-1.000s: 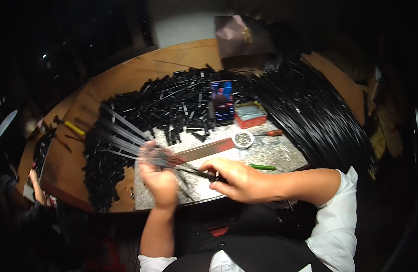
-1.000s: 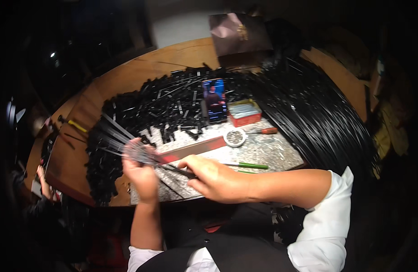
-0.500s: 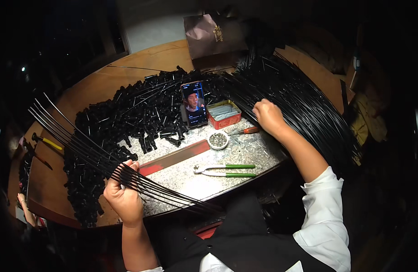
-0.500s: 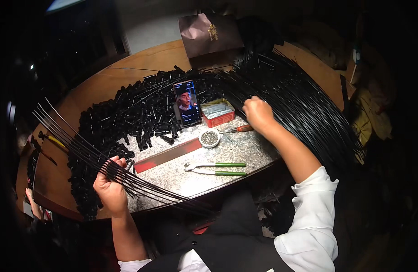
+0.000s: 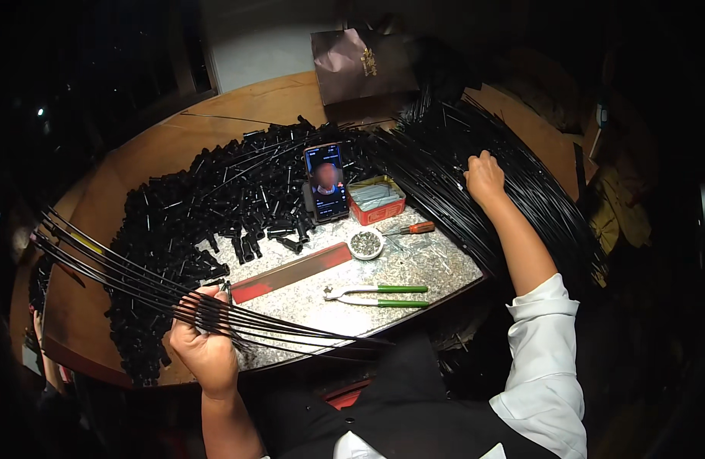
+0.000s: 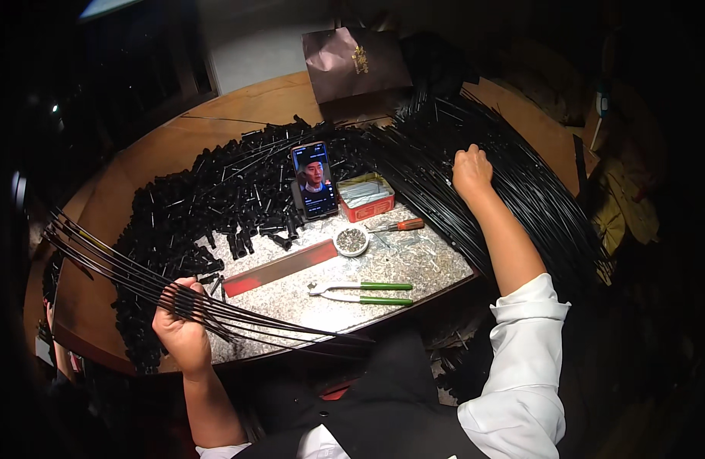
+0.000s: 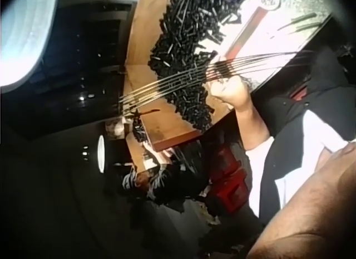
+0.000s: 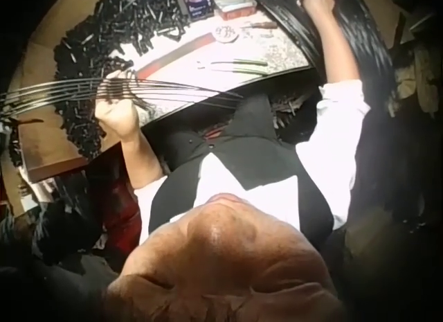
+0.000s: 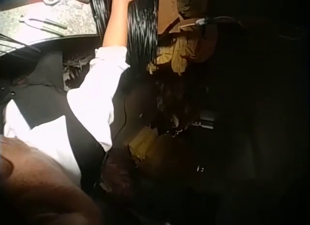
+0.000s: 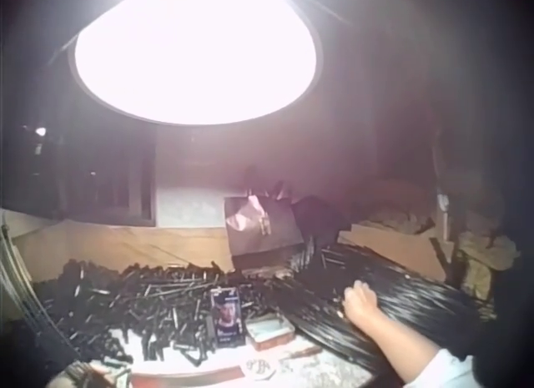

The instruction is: Assembling and organizing bundles of black cables at a workbench.

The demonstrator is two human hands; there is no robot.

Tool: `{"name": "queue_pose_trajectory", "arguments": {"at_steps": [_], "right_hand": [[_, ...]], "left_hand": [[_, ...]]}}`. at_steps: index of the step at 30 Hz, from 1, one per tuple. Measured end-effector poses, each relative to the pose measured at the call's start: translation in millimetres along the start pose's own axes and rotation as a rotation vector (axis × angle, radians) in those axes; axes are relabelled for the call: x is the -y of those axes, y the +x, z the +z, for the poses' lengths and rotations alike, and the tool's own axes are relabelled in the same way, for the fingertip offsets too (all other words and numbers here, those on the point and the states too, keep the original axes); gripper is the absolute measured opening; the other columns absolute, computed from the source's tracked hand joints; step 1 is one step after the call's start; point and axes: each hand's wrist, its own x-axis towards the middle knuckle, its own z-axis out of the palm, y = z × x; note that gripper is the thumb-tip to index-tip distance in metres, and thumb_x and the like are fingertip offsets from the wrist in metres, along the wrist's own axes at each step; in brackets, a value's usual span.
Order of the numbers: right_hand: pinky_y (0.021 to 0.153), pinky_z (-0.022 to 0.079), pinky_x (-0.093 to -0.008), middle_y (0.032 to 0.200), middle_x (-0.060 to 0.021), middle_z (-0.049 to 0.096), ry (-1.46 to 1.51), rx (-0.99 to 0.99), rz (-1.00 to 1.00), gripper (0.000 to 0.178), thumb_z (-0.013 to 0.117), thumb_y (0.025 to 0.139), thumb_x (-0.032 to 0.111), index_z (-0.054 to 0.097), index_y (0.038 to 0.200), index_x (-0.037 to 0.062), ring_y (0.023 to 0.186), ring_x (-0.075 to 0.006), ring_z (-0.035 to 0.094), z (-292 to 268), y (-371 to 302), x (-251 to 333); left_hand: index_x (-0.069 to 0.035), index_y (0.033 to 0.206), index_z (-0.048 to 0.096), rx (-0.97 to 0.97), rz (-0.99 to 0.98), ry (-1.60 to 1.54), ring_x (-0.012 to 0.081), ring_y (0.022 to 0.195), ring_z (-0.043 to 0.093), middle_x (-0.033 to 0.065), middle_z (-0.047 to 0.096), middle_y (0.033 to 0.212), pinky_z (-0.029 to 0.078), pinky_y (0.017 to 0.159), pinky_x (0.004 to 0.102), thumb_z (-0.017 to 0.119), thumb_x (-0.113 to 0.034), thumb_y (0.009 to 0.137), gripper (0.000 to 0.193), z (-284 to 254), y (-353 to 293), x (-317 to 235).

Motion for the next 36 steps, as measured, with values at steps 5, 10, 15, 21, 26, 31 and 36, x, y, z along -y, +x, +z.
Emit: {"name": "queue_pose_trajectory", "arguments": {"at_steps": [5,10,15,21,26,31,36], "right_hand": [[0.083,0.051,-0.0427,0.103,-0.0213,0.056,0.025,-0.026,0.046,0.024,0.069,0.075,0.010,0.063,0.093,-0.0043,0.099,-0.0367,0.057,9,5,-4],[0.088,0.049,-0.0436,0.109,-0.0246,0.055,0.073,0.043,0.108,0.021,0.057,0.077,0.004,0.062,0.096,-0.0060,0.101,-0.0389,0.056,-3,7,4],[0.078,0.047,-0.0479,0.096,-0.0218,0.050,0.131,-0.302,-0.080,0.015,0.058,0.083,0.010,0.052,0.086,-0.0033,0.093,-0.0405,0.053,-30,10,5],[0.065,0.045,-0.0402,0.085,-0.0138,0.051,0.488,-0.561,-0.335,0.011,0.058,0.083,0.008,0.050,0.081,0.0012,0.072,-0.0318,0.055,-109,-8,75],[0.055,0.042,-0.0274,0.078,-0.0079,0.049,1.076,-0.226,-0.664,0.010,0.062,0.080,0.003,0.052,0.077,0.0010,0.064,-0.0164,0.050,-126,-78,166],[0.058,0.041,-0.0224,0.085,-0.0031,0.049,1.456,0.326,-0.689,0.011,0.063,0.085,0.007,0.053,0.082,0.0028,0.069,-0.0088,0.049,-141,-134,206],[0.070,0.045,-0.0237,0.094,-0.0044,0.051,1.447,0.422,-0.706,0.016,0.063,0.087,0.013,0.055,0.096,0.0021,0.080,-0.0098,0.052,-141,-151,211]], "left_hand": [[0.001,0.091,0.065,0.017,-0.011,-0.030,0.0072,0.077,0.057,0.0015,0.063,0.082,0.045,0.072,0.0209,0.066,0.004,0.081,0.010,-2,-2,2],[0.002,0.089,0.065,0.026,-0.009,-0.032,0.0090,0.078,0.058,0.0032,0.064,0.082,0.046,0.075,0.0228,0.066,0.006,0.079,0.010,-6,-3,1],[0.001,0.091,0.065,0.037,0.057,-0.002,0.0055,0.077,0.056,-0.0007,0.062,0.083,0.046,0.072,0.0200,0.065,0.003,0.083,0.009,-1,-2,-2],[0.002,0.092,0.065,0.067,0.057,-0.020,0.0064,0.079,0.058,0.0011,0.064,0.085,0.047,0.073,0.0208,0.066,0.004,0.082,0.010,9,-4,-11],[0.004,0.101,0.063,0.169,0.049,-0.031,0.0097,0.080,0.062,0.0074,0.067,0.089,0.050,0.074,0.0234,0.062,0.004,0.084,0.018,36,-5,-4],[0.005,0.110,0.059,0.237,0.092,-0.099,0.0164,0.086,0.065,0.0123,0.067,0.096,0.050,0.078,0.0277,0.067,0.001,0.078,0.033,48,0,-21],[0.005,0.107,0.061,0.337,0.029,-0.148,0.0127,0.082,0.064,0.0085,0.068,0.089,0.051,0.074,0.0262,0.057,0.005,0.081,0.026,29,9,-13]]}}
